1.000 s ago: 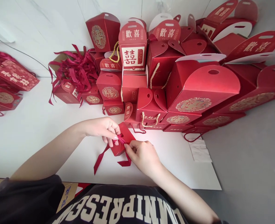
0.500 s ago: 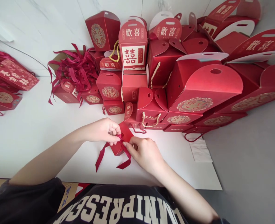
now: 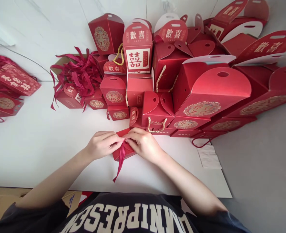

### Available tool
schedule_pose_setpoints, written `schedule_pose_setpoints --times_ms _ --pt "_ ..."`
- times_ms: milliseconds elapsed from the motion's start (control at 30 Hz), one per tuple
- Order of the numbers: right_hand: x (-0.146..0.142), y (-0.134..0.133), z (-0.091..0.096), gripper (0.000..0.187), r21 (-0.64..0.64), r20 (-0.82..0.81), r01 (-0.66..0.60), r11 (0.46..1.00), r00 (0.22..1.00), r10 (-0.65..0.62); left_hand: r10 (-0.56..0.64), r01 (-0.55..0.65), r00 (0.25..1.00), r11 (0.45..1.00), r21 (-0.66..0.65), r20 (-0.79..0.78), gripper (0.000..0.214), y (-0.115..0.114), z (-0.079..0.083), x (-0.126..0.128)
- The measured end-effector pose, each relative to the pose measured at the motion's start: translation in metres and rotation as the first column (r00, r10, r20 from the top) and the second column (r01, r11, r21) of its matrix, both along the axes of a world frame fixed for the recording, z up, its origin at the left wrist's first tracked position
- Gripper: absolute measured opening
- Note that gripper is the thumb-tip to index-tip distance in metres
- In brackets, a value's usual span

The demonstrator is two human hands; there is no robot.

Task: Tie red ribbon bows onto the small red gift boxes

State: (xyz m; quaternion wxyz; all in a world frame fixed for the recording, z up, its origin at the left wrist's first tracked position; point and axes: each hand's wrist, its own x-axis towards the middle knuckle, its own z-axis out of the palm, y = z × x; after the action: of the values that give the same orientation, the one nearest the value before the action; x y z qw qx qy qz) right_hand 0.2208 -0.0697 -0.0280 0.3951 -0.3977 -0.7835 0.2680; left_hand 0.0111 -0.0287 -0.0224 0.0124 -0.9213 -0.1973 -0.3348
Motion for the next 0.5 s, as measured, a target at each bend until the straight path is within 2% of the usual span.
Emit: schedule_pose_setpoints --times_ms 167,333,500 --pt "-0.003 -0.003 -0.003 0.014 0.079 0.029 0.11 0.991 0.993 -0.112 -0.05 0.046 0.996 0.998 0.053 0.073 0.012 0.0 -0.004 -0.002" --pt "-0.003 -0.004 -0.002 0.024 0.086 0.02 -0.024 0.996 1.0 0.022 -0.063 0.057 0.997 0.991 0.122 0.042 0.01 -0.002 -0.009 -0.005" --pt "0.0 -0.006 0.007 0.024 0.138 -0.051 0.104 0.985 0.994 -0.098 -0.099 0.09 0.994 0.986 0.143 0.056 0.008 0.003 -0.009 -0.008"
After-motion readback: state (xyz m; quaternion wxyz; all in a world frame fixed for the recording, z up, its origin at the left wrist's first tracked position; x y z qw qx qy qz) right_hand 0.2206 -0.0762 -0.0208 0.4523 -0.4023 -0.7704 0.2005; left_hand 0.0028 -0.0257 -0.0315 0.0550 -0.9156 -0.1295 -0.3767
